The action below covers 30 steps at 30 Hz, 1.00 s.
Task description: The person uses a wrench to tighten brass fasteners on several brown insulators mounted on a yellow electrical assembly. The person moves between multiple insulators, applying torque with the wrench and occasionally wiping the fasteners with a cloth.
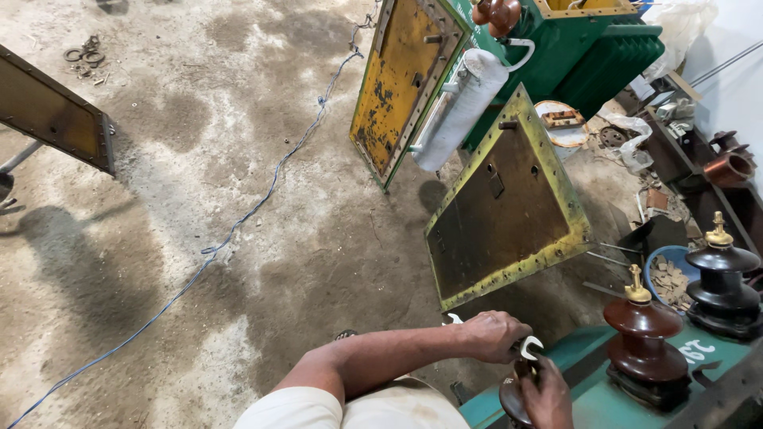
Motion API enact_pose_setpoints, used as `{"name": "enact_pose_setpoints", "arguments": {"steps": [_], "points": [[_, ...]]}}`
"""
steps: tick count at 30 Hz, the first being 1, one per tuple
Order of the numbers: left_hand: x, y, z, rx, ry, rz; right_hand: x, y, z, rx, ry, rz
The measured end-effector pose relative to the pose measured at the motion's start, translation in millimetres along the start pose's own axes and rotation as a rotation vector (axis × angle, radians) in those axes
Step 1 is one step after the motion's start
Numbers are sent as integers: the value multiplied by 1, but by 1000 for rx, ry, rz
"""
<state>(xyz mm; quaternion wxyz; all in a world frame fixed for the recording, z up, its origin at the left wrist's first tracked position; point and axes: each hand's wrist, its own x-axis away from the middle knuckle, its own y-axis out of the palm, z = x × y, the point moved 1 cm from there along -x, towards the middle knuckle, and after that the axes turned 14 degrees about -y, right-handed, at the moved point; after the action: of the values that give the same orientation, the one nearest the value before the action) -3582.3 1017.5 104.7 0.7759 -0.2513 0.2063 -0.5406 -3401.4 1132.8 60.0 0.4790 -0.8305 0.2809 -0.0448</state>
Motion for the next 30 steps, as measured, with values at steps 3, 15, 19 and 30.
{"name": "enact_pose_setpoints", "arguments": {"steps": [3,15,19,30], "points": [[0,1,-1,24,15,7,2,3,1,142,166,3],[-2,1,0,26,-31,-52,3,-13,-16,104,45,97],[0,-2,2,14,-10,-15,3,-11,-24,61,-90,99],[-4,1,3,-54,20,-20,4,-6,-5,73,-19,75]]}}
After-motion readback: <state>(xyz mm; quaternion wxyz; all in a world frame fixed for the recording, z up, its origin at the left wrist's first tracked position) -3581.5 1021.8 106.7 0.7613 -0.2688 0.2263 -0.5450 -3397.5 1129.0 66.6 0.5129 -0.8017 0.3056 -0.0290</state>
